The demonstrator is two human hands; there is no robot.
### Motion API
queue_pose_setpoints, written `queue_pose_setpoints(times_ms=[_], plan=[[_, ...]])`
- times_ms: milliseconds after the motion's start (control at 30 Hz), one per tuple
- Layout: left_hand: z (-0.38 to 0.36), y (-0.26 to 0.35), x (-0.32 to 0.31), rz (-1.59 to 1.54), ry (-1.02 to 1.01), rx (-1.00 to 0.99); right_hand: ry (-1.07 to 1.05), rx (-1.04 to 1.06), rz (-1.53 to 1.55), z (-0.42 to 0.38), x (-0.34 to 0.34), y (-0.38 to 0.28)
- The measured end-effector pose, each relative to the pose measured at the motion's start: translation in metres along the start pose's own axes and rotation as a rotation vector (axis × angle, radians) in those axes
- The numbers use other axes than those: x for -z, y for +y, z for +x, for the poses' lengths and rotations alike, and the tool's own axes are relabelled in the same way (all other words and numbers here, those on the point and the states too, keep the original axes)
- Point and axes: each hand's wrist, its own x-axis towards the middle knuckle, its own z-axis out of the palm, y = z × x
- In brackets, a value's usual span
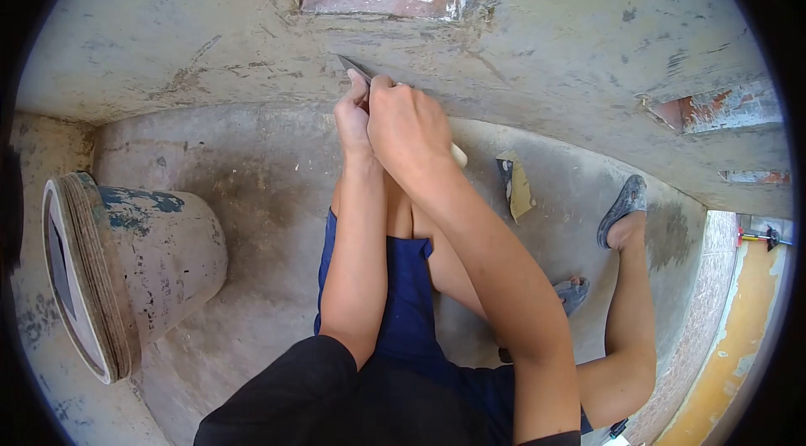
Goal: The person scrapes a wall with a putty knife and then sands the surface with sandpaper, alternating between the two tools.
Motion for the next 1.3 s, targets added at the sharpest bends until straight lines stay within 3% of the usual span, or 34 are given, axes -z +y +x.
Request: queue_pose_setpoints(times_ms=[200, 300, 467, 567, 733, 833, 867, 933, 1000, 1167, 1300], plan=[[0.018, 0.035, 0.031, -0.084, -0.161, -0.001, -0.022, 0.090, 0.022, 0.018, 0.000, -0.039], [0.013, 0.022, 0.027, -0.047, -0.063, 0.075, -0.057, 0.015, -0.066, 0.013, -0.018, -0.021], [0.005, -0.034, 0.014, -0.058, -0.062, 0.163, -0.084, -0.065, -0.142, -0.009, 0.008, 0.014], [0.003, -0.025, 0.005, -0.126, 0.009, 0.165, -0.099, -0.081, -0.183, -0.001, 0.006, 0.008], [0.025, 0.003, 0.048, -0.203, -0.241, 0.122, -0.053, 0.105, -0.185, 0.018, -0.029, -0.015], [0.021, -0.010, 0.047, -0.216, -0.287, 0.218, -0.059, 0.033, -0.191, 0.005, -0.018, -0.009], [0.015, -0.023, 0.040, -0.218, -0.283, 0.225, -0.064, 0.026, -0.193, -0.002, -0.011, -0.003], [0.002, -0.044, 0.014, -0.245, -0.089, 0.292, -0.090, -0.056, -0.234, -0.011, 0.004, 0.013], [0.002, -0.049, 0.010, -0.228, -0.062, 0.269, -0.084, -0.053, -0.242, -0.011, 0.005, 0.020], [0.016, -0.020, 0.022, -0.257, 0.040, 0.251, -0.104, 0.022, -0.244, 0.013, -0.019, 0.008], [0.020, -0.027, 0.047, -0.305, -0.168, 0.221, -0.116, 0.036, -0.224, 0.006, -0.021, 0.002]])
